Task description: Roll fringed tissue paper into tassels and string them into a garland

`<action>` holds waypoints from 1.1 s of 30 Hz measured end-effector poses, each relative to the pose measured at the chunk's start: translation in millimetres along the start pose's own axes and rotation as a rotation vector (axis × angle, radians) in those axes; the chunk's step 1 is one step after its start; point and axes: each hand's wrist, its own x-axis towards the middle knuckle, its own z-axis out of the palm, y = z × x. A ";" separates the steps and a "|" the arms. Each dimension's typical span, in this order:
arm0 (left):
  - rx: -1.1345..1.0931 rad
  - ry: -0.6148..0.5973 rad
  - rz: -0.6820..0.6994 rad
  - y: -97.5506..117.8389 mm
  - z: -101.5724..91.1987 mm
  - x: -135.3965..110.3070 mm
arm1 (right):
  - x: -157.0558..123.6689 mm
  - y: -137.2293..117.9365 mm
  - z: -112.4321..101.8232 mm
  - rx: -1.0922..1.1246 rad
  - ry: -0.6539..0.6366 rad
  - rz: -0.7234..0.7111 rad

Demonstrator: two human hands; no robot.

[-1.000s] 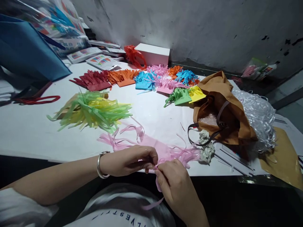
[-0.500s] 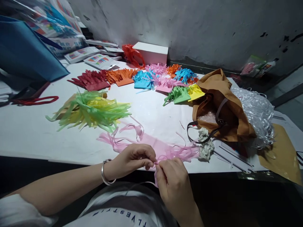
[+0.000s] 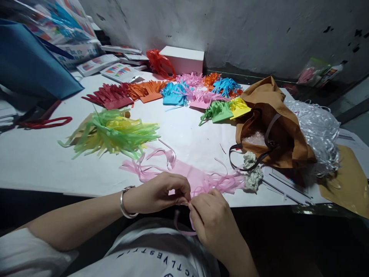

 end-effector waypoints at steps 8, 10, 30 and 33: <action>-0.058 0.012 -0.019 -5.5 0.5 -0.8 | -6.6 6.5 1.9 0.118 0.040 0.081; -0.046 0.036 0.008 -6.0 2.4 -1.4 | -7.9 8.0 3.1 0.149 0.076 0.095; -0.052 0.097 0.005 -18.0 14.8 -3.0 | -8.9 14.2 24.5 0.190 0.183 0.149; 0.017 0.120 0.035 -19.1 15.0 -1.3 | -9.2 15.9 23.7 0.201 0.220 0.182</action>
